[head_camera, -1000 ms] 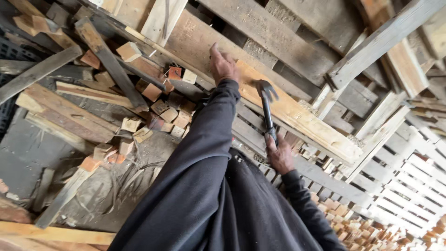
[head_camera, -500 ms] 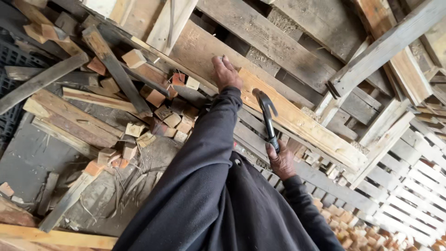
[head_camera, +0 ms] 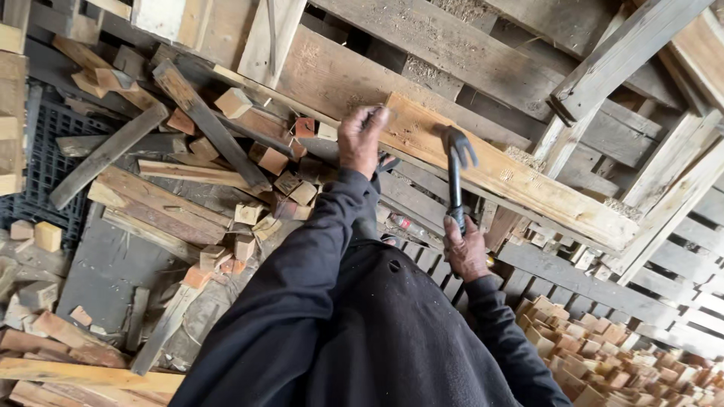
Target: The person repeatedly picks up nails from a wooden box and hammers them into small wooden blocks placed on a workbench. The person uses a hammer to drive nails into the wood, then moves the blocks aside and repeats the process with new blocks.
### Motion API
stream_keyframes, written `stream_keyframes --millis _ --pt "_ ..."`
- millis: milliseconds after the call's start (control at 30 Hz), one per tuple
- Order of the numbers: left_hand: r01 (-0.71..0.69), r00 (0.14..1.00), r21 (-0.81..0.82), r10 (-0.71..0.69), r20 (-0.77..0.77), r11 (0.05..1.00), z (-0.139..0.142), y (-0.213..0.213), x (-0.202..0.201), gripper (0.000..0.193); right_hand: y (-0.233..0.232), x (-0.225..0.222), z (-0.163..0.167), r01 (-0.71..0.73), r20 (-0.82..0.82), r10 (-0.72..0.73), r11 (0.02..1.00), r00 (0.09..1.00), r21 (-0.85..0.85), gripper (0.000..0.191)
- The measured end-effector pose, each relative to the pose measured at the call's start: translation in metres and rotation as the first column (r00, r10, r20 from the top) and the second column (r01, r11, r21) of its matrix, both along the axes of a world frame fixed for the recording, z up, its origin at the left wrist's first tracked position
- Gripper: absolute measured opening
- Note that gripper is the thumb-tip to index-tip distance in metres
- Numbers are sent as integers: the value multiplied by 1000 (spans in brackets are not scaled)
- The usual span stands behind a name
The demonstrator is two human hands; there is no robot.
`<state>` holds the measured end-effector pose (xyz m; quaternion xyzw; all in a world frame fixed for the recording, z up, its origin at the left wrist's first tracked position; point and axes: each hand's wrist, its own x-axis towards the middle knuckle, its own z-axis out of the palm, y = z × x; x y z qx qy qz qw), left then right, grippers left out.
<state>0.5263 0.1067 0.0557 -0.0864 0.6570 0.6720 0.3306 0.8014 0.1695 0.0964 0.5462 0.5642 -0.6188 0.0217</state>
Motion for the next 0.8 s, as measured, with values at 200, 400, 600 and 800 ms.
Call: stream_keyframes --millis 200,400,600,800 --pt "86 877 163 3 -480 983 -23 13 7 13 -8 22 17 -29 -33 32 994 999 108 55" --pt "109 909 172 -29 -417 979 -35 9 8 15 -15 4 22 -62 -32 64 996 997 67 53" --pt "184 715 -81 -190 -672 979 -30 5 4 13 -15 0 60 -74 -116 81 995 990 60 50" --pt "176 609 -88 -178 -773 981 -46 8 1 14 0 -35 56 67 -473 -159 976 867 -205 42"
